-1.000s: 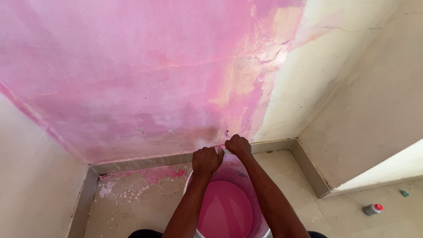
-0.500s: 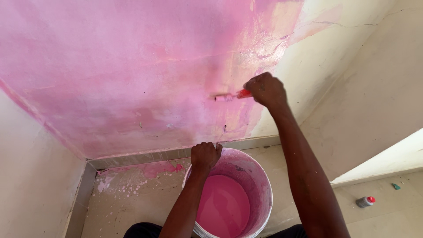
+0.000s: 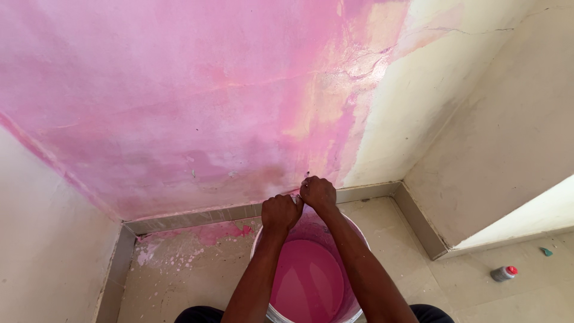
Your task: The person sits on the floor of a small room and paints the lower section of a wall pink using a paint roller. They repeatedly dip the roller into a bucket of pink paint on the floor and roll the paint onto the wall, covering unpainted patches.
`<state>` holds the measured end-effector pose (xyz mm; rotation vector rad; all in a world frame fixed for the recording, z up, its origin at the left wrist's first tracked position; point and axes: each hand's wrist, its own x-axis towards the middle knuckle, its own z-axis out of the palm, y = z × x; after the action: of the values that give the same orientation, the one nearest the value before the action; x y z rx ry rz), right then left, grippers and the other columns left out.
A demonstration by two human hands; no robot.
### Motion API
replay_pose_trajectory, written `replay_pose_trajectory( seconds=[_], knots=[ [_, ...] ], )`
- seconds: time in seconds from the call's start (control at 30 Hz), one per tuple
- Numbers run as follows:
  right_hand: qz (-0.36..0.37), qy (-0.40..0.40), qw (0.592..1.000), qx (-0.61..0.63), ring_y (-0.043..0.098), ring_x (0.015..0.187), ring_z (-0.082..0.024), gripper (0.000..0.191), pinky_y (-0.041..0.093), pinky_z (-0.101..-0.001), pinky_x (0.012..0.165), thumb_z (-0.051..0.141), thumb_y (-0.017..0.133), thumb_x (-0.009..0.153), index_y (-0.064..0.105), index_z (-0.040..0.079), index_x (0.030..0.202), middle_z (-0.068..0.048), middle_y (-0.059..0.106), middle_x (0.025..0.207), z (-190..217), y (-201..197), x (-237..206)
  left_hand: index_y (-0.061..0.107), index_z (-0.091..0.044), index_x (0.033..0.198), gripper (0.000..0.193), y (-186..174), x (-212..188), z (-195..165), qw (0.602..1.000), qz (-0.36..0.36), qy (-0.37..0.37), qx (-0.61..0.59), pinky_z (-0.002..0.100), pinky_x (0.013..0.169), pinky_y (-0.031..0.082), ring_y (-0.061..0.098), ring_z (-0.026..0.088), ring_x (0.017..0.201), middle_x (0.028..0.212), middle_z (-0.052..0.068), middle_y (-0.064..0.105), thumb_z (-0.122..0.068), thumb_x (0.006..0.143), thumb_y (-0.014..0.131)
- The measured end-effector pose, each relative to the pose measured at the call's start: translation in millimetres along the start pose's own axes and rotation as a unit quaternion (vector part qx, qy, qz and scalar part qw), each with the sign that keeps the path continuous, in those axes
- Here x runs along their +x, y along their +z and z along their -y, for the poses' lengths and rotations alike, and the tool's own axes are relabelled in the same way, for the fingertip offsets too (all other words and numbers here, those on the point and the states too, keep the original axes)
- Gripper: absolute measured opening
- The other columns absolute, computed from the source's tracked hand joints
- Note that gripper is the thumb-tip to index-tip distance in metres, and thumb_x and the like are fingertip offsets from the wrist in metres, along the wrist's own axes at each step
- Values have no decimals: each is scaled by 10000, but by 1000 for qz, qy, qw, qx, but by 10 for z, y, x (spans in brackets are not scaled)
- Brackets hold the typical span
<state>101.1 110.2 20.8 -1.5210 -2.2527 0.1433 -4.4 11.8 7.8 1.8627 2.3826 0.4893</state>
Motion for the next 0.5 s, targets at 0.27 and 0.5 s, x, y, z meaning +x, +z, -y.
replay_pose_trajectory(
  seconds=[0.27,0.5],
  knots=[
    [26,31,994,105,714,605,-126,237,578,-354,577,472,693,911,788,281,1017,7,784,892,-123,-1319,69,726,-42,700,624,0,-29,0,1000,-17,8,6,480,628,563,706,330,623,678,194,701,-463,1018,394],
    [-250,-28,960,119,733,755,-322,279,576,-423,711,312,646,1009,783,179,1212,-158,767,905,3,-2499,-355,722,-36,691,619,34,-9,8,1000,-14,1,-10,494,651,561,701,346,650,693,207,700,-454,1005,389]
  ],
)
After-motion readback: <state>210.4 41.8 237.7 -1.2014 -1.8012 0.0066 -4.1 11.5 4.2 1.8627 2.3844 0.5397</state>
